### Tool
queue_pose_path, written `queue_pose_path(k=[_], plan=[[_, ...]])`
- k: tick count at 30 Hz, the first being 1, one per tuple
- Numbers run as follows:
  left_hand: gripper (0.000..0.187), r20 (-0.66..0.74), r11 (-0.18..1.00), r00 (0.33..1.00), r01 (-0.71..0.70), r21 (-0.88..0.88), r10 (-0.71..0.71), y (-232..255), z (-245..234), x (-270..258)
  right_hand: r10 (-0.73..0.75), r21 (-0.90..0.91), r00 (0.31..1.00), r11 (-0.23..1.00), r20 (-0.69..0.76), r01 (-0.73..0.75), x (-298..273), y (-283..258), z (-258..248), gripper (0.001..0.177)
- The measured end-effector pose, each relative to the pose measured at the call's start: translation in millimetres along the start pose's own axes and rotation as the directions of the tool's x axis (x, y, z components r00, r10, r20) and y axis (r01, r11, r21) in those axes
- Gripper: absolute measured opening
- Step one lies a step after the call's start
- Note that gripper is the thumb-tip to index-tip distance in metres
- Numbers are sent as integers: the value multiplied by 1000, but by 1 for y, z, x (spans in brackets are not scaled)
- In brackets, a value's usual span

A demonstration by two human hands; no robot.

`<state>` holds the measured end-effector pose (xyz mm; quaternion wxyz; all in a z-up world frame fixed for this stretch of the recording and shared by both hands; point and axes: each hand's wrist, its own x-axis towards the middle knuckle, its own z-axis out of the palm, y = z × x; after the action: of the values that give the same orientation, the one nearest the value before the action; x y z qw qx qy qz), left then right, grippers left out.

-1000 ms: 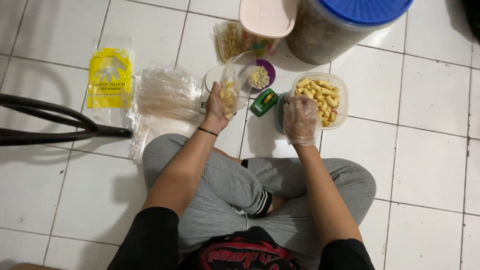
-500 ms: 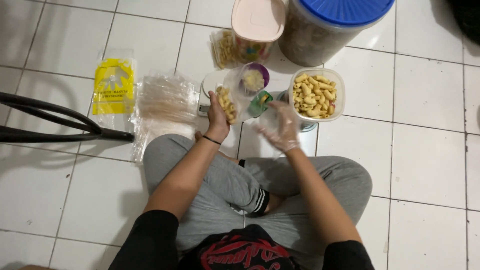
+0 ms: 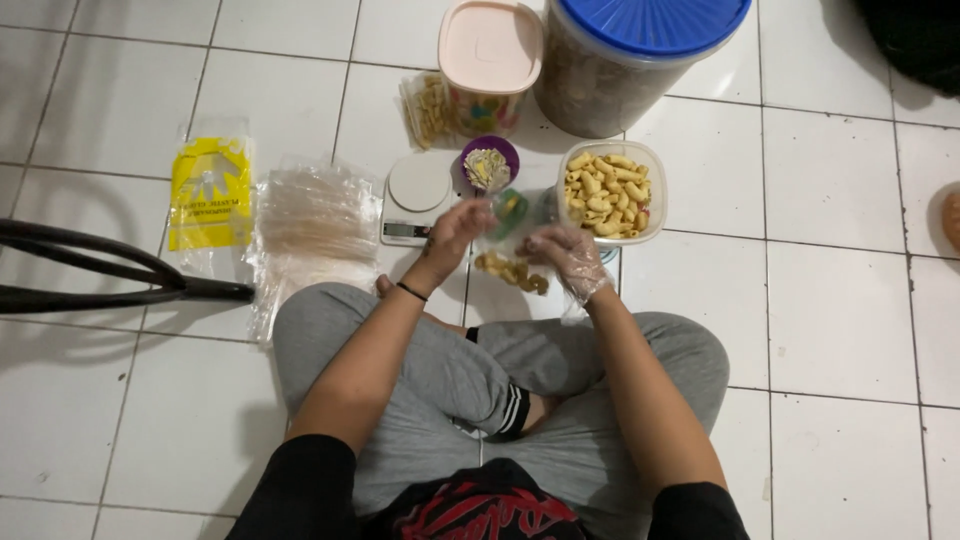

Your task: A person wearing gloves manually fills small plastic bags with snacks from a larger container while sitting on the floor.

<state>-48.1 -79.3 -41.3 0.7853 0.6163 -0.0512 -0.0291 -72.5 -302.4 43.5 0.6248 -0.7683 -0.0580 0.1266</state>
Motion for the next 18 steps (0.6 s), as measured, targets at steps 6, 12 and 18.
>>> queue_pose_path(k=[6, 12, 18], plan=[[29, 18, 973, 984, 172, 154, -176, 16, 11, -9, 251, 218, 964, 939, 91, -265, 7, 53, 3, 19], [32, -129, 943, 986, 144, 301, -109, 9, 4, -4, 250, 301, 965, 917, 83, -263, 10, 51, 17, 25], [31, -71, 853, 995, 93, 513, -66, 44, 20, -13, 276, 265, 961, 926, 6, -267, 15, 38, 6, 30]])
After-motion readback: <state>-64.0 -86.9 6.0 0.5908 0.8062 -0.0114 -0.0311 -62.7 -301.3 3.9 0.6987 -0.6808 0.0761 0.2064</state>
